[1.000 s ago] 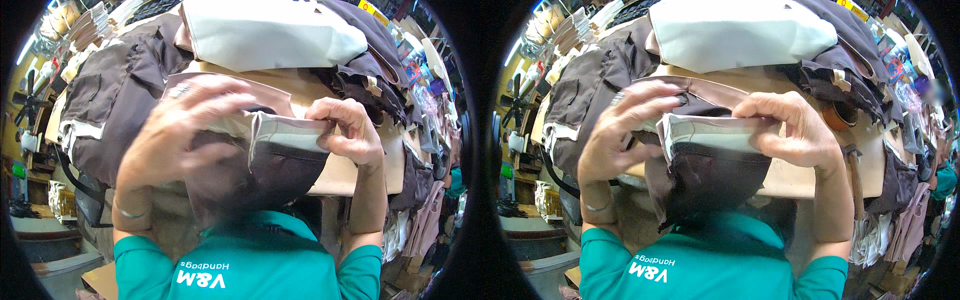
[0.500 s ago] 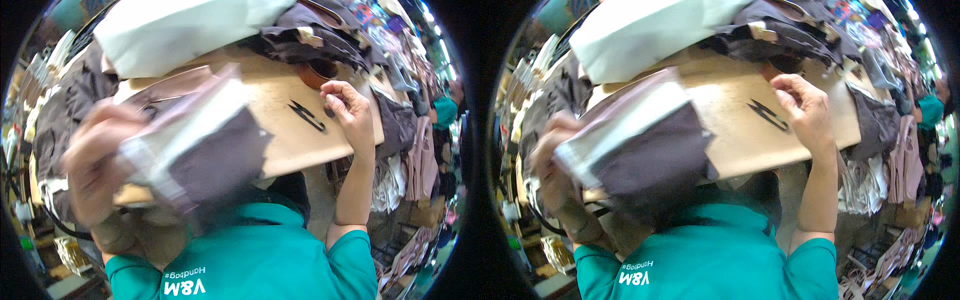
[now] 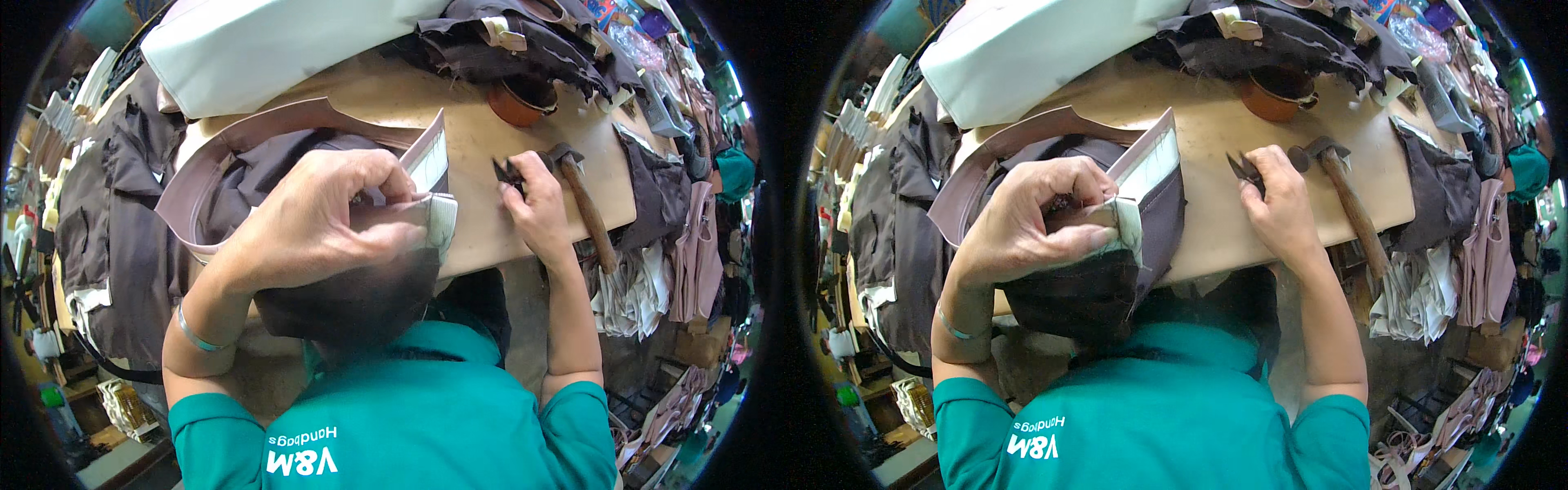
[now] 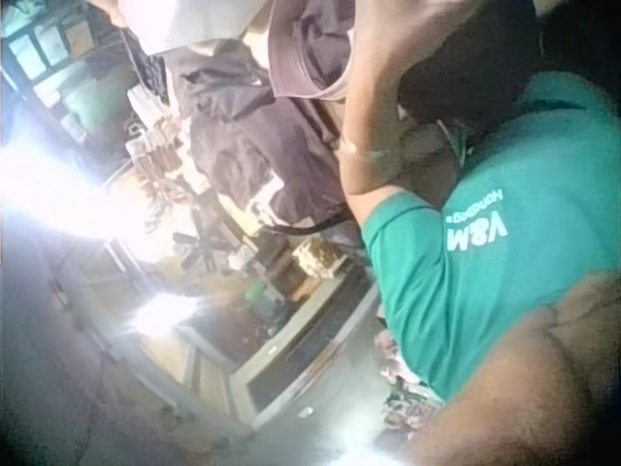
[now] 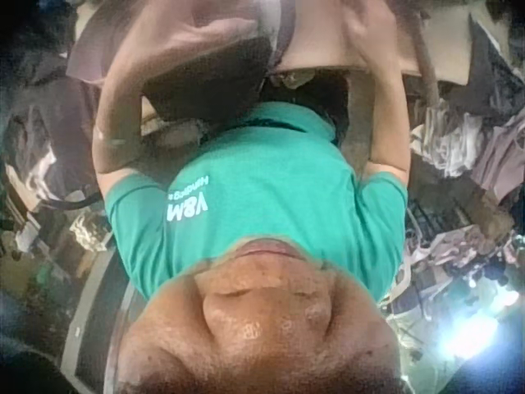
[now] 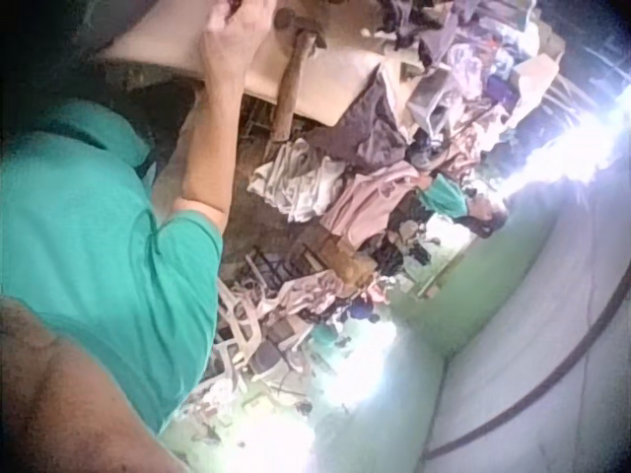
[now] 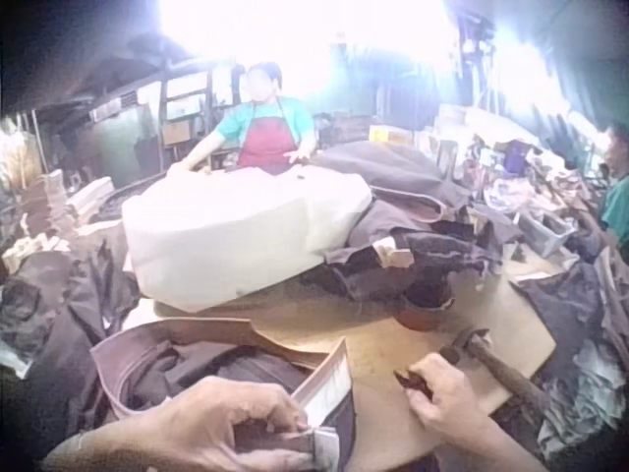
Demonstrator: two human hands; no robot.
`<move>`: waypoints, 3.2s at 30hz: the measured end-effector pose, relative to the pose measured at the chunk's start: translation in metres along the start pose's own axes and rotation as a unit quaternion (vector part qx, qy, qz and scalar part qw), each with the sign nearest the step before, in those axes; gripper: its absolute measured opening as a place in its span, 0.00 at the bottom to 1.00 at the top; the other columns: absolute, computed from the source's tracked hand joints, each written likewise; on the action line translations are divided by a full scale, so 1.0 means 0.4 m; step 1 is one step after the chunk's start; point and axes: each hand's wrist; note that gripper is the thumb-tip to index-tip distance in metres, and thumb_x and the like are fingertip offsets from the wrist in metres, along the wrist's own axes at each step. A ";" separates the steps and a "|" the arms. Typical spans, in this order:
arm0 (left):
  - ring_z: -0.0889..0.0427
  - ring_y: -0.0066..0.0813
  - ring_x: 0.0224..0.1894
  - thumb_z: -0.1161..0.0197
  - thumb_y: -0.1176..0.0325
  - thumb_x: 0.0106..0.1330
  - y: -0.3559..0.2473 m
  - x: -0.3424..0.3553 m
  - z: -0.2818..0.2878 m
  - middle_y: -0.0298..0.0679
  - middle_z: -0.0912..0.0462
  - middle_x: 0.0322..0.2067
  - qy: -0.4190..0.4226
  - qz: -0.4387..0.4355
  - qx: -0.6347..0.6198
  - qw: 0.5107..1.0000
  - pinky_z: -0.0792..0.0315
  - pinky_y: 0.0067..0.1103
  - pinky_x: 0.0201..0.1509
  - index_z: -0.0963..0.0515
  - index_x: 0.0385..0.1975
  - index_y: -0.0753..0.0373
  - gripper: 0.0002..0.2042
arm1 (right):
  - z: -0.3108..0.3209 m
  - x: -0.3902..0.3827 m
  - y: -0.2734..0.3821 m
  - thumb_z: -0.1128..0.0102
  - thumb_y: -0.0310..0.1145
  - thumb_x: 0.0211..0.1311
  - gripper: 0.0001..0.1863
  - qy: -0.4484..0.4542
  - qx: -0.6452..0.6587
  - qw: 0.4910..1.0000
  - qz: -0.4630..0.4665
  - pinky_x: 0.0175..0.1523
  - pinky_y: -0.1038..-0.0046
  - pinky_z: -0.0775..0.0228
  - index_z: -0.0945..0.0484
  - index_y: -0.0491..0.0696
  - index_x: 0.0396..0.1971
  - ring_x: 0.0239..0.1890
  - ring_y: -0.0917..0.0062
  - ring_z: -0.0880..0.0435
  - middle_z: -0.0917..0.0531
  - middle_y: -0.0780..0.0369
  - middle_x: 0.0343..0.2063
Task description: The person is assembling a handbag by hand, using a hammer to secure the edges of the fabric and lining. They repeatedly fold the material, align the seams, and tap the edges with the hammer to flatten and secure them. The person also uses a small knife to trim excess material from the bag's corners.
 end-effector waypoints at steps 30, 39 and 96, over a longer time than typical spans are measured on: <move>0.29 0.14 0.34 0.41 0.70 0.58 0.013 0.018 -0.054 0.32 0.24 0.31 0.000 0.104 -0.175 0.979 0.34 0.13 0.40 0.25 0.37 0.71 0.12 | -0.029 -0.070 0.189 0.56 0.47 0.65 0.17 0.213 0.451 0.852 -0.159 0.22 0.89 0.52 0.33 0.47 0.38 0.19 0.92 0.41 0.35 0.72 0.21; 0.28 0.15 0.35 0.42 0.69 0.59 0.017 0.017 -0.058 0.32 0.24 0.31 0.009 0.114 -0.179 0.977 0.33 0.14 0.41 0.26 0.38 0.70 0.11 | -0.042 -0.069 0.189 0.56 0.44 0.66 0.14 0.197 0.446 0.861 -0.145 0.24 0.89 0.49 0.31 0.47 0.36 0.22 0.93 0.39 0.34 0.72 0.23; 0.24 0.23 0.28 0.45 0.76 0.60 -0.026 -0.127 0.007 0.40 0.24 0.24 -0.159 0.023 0.038 0.986 0.32 0.17 0.34 0.27 0.33 0.70 0.05 | 0.003 0.024 0.020 0.44 0.30 0.52 0.13 -0.106 -0.449 0.856 0.233 0.42 0.67 0.33 0.27 0.46 0.40 0.37 0.62 0.23 0.22 0.58 0.32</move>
Point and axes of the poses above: each hand's wrist, its own x-axis towards the middle knuckle, its own z-axis out of the back of the hand, y = z × x
